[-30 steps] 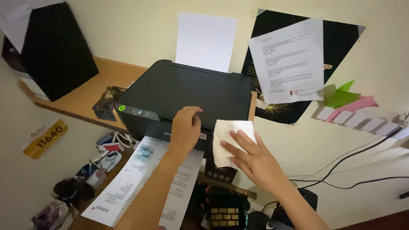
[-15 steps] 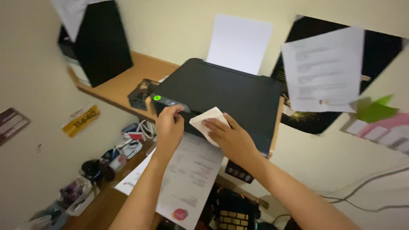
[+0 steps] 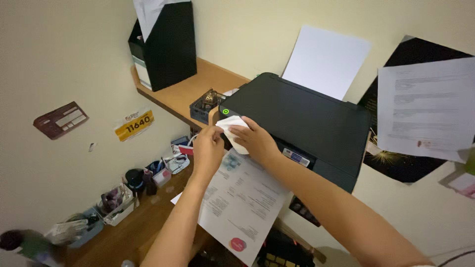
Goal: The person refills the ink tanks of an Epson printer using a small bottle and a funnel, then wipes the printer exterior with a tissue. The person also moves a printed sheet aside and closes the ink access door.
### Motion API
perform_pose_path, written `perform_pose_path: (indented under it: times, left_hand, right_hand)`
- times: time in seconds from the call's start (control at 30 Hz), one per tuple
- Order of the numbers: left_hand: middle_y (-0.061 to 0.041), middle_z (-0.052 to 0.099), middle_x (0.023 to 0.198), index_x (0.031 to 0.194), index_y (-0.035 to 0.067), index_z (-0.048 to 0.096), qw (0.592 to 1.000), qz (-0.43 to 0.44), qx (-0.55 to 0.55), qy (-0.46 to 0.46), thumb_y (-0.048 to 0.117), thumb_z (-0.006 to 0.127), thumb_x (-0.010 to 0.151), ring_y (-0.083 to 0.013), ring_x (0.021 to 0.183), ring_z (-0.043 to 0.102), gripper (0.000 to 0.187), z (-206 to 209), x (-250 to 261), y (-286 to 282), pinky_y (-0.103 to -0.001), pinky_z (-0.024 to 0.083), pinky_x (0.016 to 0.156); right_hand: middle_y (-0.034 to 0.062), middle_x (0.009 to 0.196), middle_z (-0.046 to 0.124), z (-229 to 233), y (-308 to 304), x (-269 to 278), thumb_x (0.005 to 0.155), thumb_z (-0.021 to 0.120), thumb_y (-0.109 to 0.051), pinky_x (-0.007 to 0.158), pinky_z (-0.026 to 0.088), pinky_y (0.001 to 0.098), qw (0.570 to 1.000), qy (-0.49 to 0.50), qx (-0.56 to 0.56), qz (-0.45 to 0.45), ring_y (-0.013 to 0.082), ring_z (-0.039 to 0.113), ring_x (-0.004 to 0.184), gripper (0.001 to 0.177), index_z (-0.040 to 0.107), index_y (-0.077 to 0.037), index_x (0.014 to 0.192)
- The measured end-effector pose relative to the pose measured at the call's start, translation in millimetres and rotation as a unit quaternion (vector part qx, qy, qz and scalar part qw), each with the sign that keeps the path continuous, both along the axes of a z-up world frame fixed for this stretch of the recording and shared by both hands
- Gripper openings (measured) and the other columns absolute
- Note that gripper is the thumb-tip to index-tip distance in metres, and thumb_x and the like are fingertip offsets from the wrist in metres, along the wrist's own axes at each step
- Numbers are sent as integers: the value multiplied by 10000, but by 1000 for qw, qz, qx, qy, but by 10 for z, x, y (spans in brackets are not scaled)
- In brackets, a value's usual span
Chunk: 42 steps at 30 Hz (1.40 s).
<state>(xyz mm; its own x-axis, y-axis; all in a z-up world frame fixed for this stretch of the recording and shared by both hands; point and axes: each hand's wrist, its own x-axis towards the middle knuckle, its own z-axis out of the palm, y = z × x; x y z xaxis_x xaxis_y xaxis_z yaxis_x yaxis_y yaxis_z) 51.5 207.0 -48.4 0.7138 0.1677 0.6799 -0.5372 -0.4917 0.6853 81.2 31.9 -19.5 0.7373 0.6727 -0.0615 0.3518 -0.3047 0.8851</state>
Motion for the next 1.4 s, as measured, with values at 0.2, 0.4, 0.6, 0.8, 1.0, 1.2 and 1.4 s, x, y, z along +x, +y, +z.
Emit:
perform_pose_path:
  times: [0.2,0.4,0.6,0.8,1.0,1.2,1.4]
  left_hand:
    - [-216,684,1018,1059,-14,686,998,7,55,6,-7,582,855,-384,951,662,229,-329,274,33,-457,521,848]
    - [-248,682,1048,1076,-15,670,997,19,77,1,19,614,800,-436,1031,621,283,-656,460,-50,-501,482,893]
    - [-238,691,1068,1075,-1,681,995,18,69,68,20,608,804,-404,1049,651,282,-685,343,233,-467,510,912]
    - [-221,693,1091,1091,40,701,994,41,38,91,42,635,830,-400,1029,642,270,-568,235,471,-447,500,894]
    - [-199,681,1105,1088,2,677,997,-7,69,43,16,608,835,-381,1025,649,263,-452,171,212,-463,491,890]
    - [-147,689,1042,1063,36,689,997,-55,9,51,17,597,851,-311,890,679,233,-191,127,-329,-411,530,780]
    - [-127,689,1009,1058,48,686,997,-78,3,7,-24,608,865,-263,833,690,220,-55,34,-706,-369,548,744]
  right_hand:
    - [-81,1686,187,108,-455,-320,1006,464,-327,1228,-61,444,998,59,23,-21,106,106,1534,403,530,-338,1404]
    - [-86,1640,289,79,-487,-188,984,482,-274,1245,-6,463,992,51,95,73,61,178,1498,387,609,-316,1346]
    - [-105,1617,278,-82,211,401,937,479,-355,1233,-41,505,996,22,69,47,38,155,1494,404,581,-335,1328]
    - [-29,1641,296,-85,349,599,983,469,-330,1222,-14,552,990,13,82,112,100,177,1511,410,585,-257,1369]
    - [-71,1653,269,-26,-150,193,867,513,-360,1217,-11,495,995,50,61,58,86,149,1460,536,559,-312,1398]
    - [-26,1493,523,233,-754,-353,921,581,-238,1240,117,479,967,94,178,158,120,351,1420,200,764,-224,1003]
    - [-46,1565,438,532,-997,-862,934,571,-157,1243,114,439,983,172,60,-21,68,335,1442,233,783,-206,853]
